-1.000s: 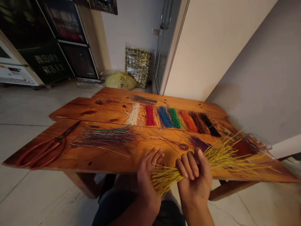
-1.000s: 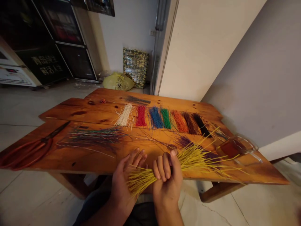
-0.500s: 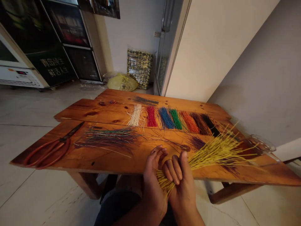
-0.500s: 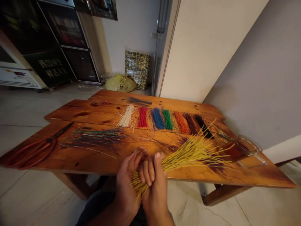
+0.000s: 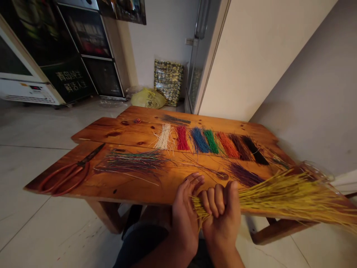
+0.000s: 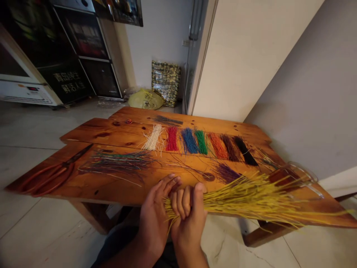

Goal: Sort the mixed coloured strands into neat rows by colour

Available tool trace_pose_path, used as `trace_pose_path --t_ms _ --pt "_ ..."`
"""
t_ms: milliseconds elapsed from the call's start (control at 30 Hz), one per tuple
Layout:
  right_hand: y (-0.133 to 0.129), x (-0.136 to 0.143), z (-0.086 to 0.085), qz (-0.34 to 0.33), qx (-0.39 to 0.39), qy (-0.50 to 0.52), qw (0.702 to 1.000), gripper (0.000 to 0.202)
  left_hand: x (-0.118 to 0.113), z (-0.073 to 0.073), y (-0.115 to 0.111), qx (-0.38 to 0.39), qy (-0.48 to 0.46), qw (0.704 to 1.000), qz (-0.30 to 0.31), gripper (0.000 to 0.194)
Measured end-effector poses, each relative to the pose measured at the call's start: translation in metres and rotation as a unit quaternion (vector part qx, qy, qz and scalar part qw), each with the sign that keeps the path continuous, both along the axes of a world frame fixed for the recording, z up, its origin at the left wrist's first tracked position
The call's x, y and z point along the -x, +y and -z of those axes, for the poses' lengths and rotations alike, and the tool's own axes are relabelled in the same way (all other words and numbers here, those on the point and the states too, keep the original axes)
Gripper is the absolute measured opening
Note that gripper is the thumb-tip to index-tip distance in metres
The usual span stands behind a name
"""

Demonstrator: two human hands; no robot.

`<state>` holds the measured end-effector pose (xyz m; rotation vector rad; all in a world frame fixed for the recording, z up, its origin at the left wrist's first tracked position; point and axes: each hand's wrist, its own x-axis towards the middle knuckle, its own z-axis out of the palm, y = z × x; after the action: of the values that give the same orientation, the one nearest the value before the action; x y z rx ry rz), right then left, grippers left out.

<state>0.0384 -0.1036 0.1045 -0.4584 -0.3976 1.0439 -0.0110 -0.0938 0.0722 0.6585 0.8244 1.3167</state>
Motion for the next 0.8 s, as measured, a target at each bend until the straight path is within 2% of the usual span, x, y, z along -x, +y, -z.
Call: trace_pose_path --t_ms 167,433,600,700,800 --pt "0.002 -0.004 -0.007 0.057 -0.017 -0.024 0.998 0.048 0.0 -0.005 -0.003 0.052 -0.068 0.996 0.011 0.035" --pt "-0.004 0.006 0.0 0.019 0.013 0.001 1.0 0.041 -0.004 -0.014 0.003 0.064 -0.061 0.995 -0.047 0.053" --pt "-0.003 0.009 0.008 0.005 0.033 -0.005 0.999 0.037 -0.005 -0.003 0.007 0.092 -0.096 0.989 -0.07 0.047" --pt "-0.002 0.01 0.019 -0.006 0.045 -0.025 0.999 0.041 -0.004 0.007 0.015 0.095 -0.106 0.988 -0.058 0.034" --pt "0.001 0.009 0.025 -0.031 0.076 -0.066 0.994 0.044 -0.002 0.007 0.02 0.087 -0.104 0.99 -0.029 0.032"
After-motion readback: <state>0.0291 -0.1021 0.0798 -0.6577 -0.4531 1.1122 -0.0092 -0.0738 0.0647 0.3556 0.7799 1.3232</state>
